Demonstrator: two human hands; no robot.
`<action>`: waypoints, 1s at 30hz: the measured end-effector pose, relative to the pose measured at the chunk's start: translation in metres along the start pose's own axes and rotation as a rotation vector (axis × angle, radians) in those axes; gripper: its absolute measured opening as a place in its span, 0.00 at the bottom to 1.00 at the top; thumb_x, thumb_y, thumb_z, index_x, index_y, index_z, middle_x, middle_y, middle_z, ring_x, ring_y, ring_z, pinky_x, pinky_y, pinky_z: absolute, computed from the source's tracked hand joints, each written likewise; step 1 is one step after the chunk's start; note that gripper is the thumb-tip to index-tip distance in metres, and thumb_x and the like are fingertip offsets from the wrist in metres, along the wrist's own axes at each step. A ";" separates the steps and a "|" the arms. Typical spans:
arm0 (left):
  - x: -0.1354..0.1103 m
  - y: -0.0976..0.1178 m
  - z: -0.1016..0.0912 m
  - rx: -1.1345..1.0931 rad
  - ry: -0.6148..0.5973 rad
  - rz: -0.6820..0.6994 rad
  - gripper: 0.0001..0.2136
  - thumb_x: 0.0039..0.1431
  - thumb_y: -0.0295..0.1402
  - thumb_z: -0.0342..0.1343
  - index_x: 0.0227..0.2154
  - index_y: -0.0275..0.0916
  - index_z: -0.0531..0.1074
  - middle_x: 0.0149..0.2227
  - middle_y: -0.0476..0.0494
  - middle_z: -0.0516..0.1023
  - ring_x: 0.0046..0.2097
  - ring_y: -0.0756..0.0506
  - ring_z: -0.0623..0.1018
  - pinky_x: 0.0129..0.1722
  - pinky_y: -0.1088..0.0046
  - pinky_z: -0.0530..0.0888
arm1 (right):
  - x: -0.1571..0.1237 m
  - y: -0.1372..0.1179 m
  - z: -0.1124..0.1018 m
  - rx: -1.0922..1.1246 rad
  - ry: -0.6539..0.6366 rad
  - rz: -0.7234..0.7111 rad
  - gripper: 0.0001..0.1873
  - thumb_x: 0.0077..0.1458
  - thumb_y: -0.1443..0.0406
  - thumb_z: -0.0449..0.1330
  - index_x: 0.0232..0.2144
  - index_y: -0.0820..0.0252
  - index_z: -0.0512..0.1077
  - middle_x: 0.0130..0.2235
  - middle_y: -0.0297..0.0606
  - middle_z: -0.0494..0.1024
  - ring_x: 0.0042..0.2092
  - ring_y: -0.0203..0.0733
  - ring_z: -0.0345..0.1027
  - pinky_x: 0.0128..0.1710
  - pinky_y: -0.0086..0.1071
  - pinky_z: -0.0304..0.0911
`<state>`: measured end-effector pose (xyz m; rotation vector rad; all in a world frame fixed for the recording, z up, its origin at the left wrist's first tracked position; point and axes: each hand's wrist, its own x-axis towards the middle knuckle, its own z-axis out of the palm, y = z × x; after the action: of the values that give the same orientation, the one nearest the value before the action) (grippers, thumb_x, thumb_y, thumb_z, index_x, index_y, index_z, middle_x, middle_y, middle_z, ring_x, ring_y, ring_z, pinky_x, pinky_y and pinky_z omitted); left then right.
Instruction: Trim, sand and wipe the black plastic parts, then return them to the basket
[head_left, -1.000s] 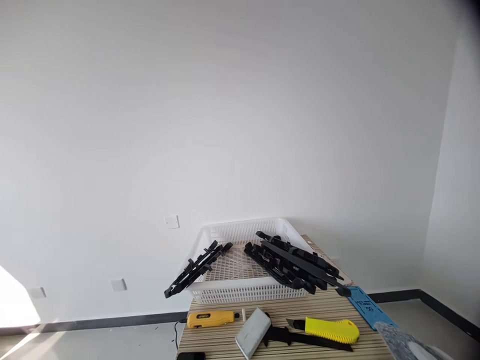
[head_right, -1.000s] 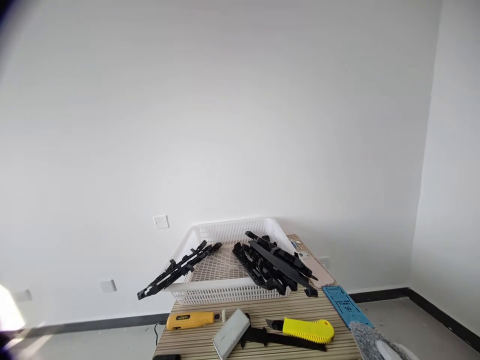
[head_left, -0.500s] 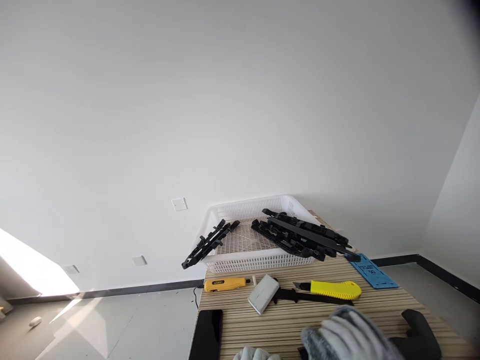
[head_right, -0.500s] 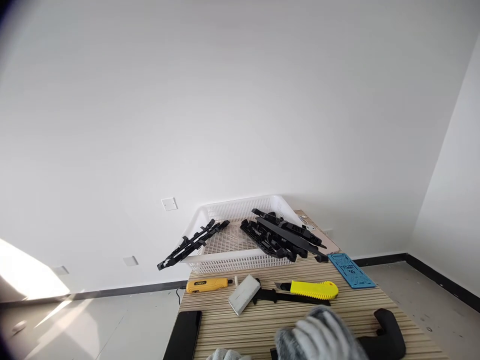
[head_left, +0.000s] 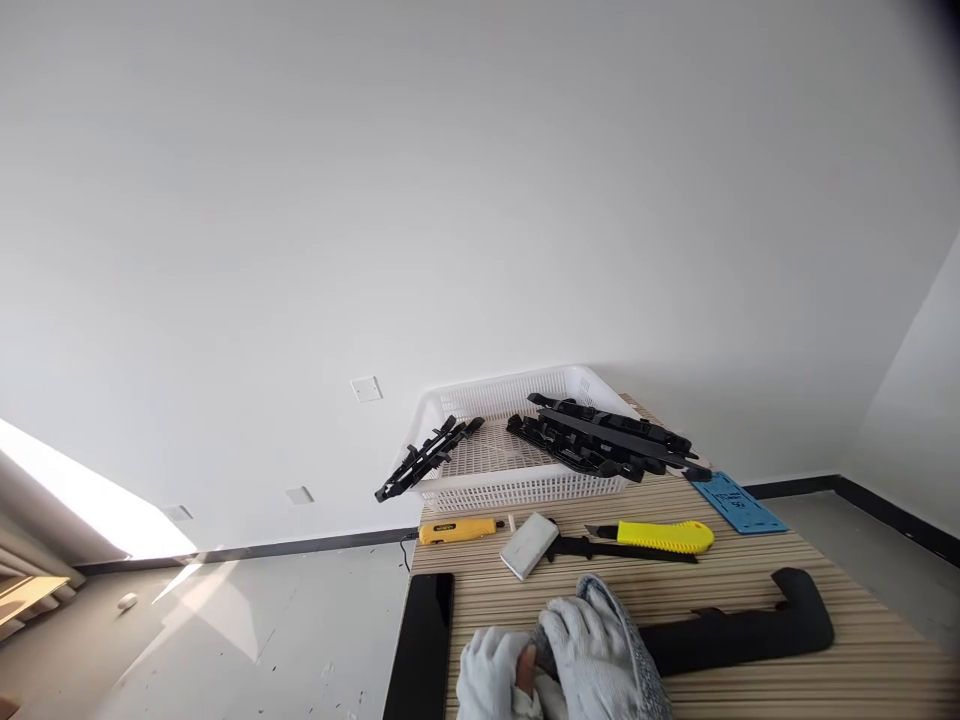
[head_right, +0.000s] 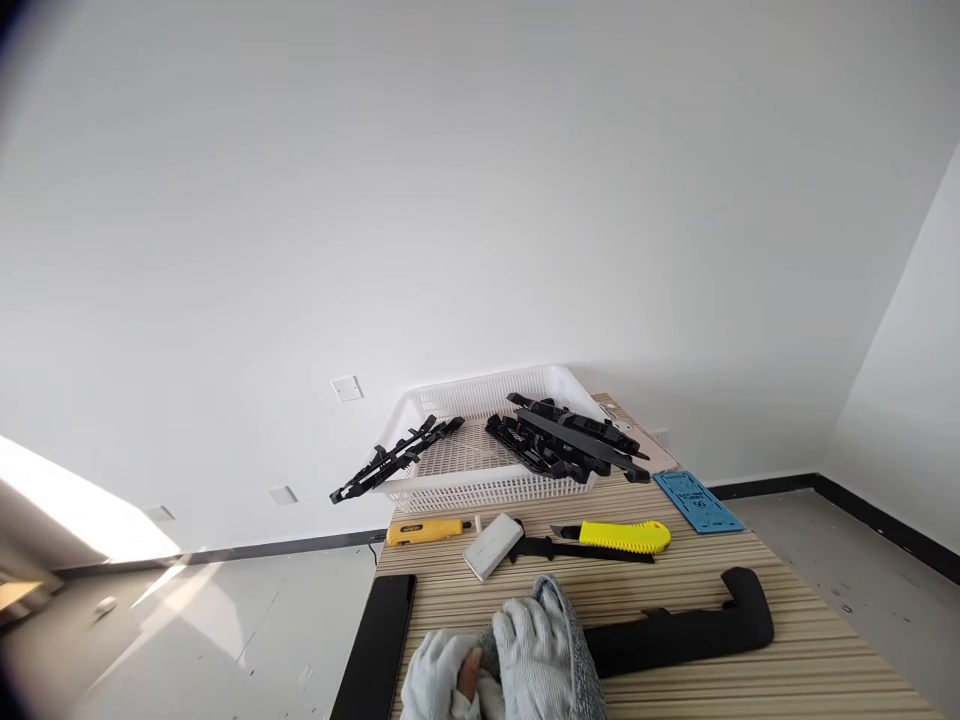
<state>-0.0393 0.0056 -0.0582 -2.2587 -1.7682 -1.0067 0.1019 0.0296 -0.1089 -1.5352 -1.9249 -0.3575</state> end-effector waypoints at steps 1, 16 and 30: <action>0.000 0.000 0.000 -0.039 0.033 -0.050 0.15 0.66 0.30 0.47 0.28 0.44 0.77 0.28 0.44 0.79 0.32 0.44 0.79 0.34 0.68 0.73 | 0.001 -0.001 -0.005 0.016 -0.015 0.004 0.16 0.46 0.56 0.67 0.40 0.50 0.79 0.44 0.39 0.83 0.48 0.57 0.73 0.59 0.51 0.58; 0.004 0.042 -0.045 -0.202 0.398 -0.486 0.17 0.56 0.21 0.50 0.47 0.39 0.71 0.46 0.38 0.77 0.48 0.41 0.80 0.45 0.64 0.79 | 0.020 0.047 -0.090 0.105 -0.438 0.096 0.33 0.53 0.44 0.63 0.55 0.53 0.77 0.60 0.47 0.74 0.62 0.64 0.63 0.61 0.57 0.59; -0.019 0.036 -0.066 -0.610 -0.231 -0.632 0.32 0.50 0.21 0.48 0.60 0.41 0.70 0.59 0.39 0.76 0.57 0.43 0.79 0.60 0.63 0.75 | 0.047 0.034 -0.111 0.244 -0.582 0.154 0.14 0.57 0.55 0.64 0.44 0.48 0.83 0.54 0.39 0.80 0.56 0.55 0.71 0.57 0.48 0.63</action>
<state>-0.0378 -0.0519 -0.0064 -2.2062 -2.6747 -1.6339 0.1629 0.0118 -0.0013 -1.7274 -2.1488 0.4261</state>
